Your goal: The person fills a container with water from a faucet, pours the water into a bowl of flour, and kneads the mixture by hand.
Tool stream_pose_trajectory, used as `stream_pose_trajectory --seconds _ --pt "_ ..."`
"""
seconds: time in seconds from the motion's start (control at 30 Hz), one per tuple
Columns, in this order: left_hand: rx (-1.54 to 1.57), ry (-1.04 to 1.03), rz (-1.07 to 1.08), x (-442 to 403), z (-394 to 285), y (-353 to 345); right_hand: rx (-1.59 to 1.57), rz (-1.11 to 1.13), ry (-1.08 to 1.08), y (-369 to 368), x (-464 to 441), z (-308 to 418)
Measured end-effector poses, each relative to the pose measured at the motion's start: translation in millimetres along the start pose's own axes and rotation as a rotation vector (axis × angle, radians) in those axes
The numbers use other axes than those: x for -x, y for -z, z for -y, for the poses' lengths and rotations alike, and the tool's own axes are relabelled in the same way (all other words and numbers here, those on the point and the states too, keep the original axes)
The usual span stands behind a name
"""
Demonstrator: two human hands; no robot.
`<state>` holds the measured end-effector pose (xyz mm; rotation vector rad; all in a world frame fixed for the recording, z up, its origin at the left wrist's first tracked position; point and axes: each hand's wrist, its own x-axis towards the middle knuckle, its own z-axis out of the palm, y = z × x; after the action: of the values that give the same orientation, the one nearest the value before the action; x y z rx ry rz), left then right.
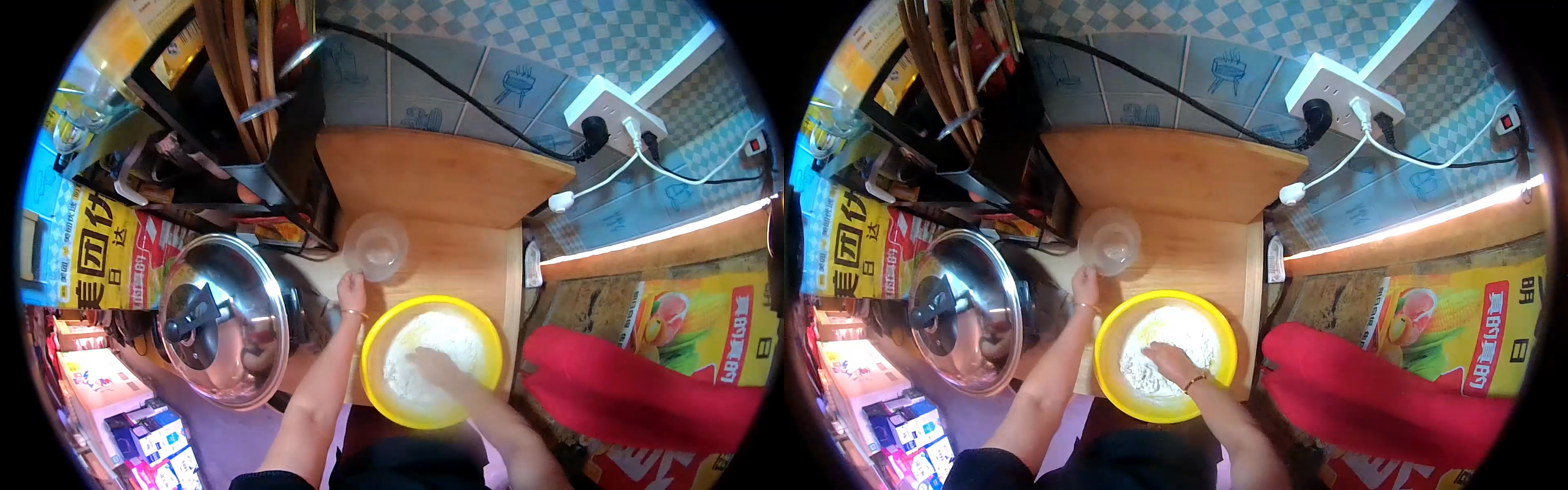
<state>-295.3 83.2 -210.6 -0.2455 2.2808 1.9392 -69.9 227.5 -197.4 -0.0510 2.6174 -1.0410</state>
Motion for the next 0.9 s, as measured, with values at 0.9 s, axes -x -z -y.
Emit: stream_pose_trajectory --seconds 0.9 --pt "-0.432 -0.125 0.357 124.5 -27.9 58.6 0.444 -0.331 -0.164 -34.2 -41.3 37.9"
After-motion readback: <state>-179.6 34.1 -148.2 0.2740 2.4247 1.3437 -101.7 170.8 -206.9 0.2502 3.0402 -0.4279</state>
